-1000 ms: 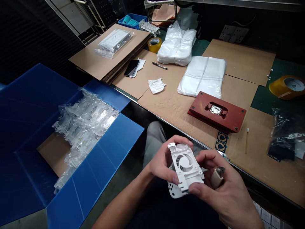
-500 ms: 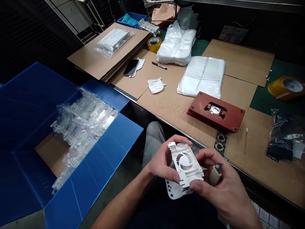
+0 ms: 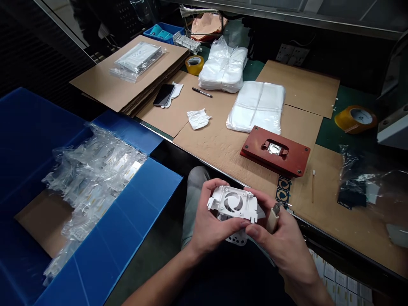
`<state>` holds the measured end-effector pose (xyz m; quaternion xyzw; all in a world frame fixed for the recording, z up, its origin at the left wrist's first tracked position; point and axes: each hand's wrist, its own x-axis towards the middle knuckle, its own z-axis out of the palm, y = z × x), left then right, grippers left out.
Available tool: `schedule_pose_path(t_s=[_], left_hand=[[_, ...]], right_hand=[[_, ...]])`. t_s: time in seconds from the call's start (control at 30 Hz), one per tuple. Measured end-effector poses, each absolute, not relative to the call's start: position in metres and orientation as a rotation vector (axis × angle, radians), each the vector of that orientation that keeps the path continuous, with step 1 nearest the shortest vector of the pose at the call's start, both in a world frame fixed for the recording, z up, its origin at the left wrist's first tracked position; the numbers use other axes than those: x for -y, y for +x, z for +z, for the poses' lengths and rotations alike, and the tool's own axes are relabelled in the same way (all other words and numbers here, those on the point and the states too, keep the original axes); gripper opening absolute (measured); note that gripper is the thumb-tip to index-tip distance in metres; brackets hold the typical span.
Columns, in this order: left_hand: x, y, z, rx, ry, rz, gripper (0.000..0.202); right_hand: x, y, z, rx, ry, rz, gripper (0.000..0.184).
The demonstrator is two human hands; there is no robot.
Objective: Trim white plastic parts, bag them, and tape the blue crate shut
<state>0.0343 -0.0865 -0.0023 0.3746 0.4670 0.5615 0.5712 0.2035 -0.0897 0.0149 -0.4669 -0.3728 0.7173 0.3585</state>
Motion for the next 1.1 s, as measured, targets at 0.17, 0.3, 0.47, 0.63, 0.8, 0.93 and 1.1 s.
schedule_pose_path(t_s=[0.17, 0.3, 0.47, 0.63, 0.8, 0.93, 1.1], left_hand=[[0.092, 0.036, 0.012, -1.204, 0.917, 1.281, 0.067], [0.096, 0.032, 0.021, -1.296, 1.034, 1.193, 0.064], [0.102, 0.03, 0.018, -1.321, 1.218, 1.203, 0.048], [0.102, 0.029, 0.018, -1.344, 1.349, 1.297, 0.049], [0.103, 0.028, 0.019, -1.387, 1.428, 1.314, 0.049], [0.104, 0.028, 0.019, -1.415, 1.46, 1.311, 0.048], [0.103, 0.027, 0.018, -1.416, 1.451, 1.316, 0.049]], right_hand=[[0.088, 0.203, 0.011, 0.941, -1.109, 1.877, 0.061], [0.087, 0.204, 0.01, 0.959, -1.096, 1.865, 0.057], [0.084, 0.205, 0.012, 0.997, -1.075, 1.838, 0.055], [0.083, 0.207, 0.015, 1.054, -1.075, 1.796, 0.058], [0.085, 0.207, 0.018, 1.026, -1.032, 1.813, 0.06], [0.086, 0.206, 0.019, 1.015, -1.02, 1.8, 0.061], [0.084, 0.206, 0.018, 1.01, -1.06, 1.797, 0.06]])
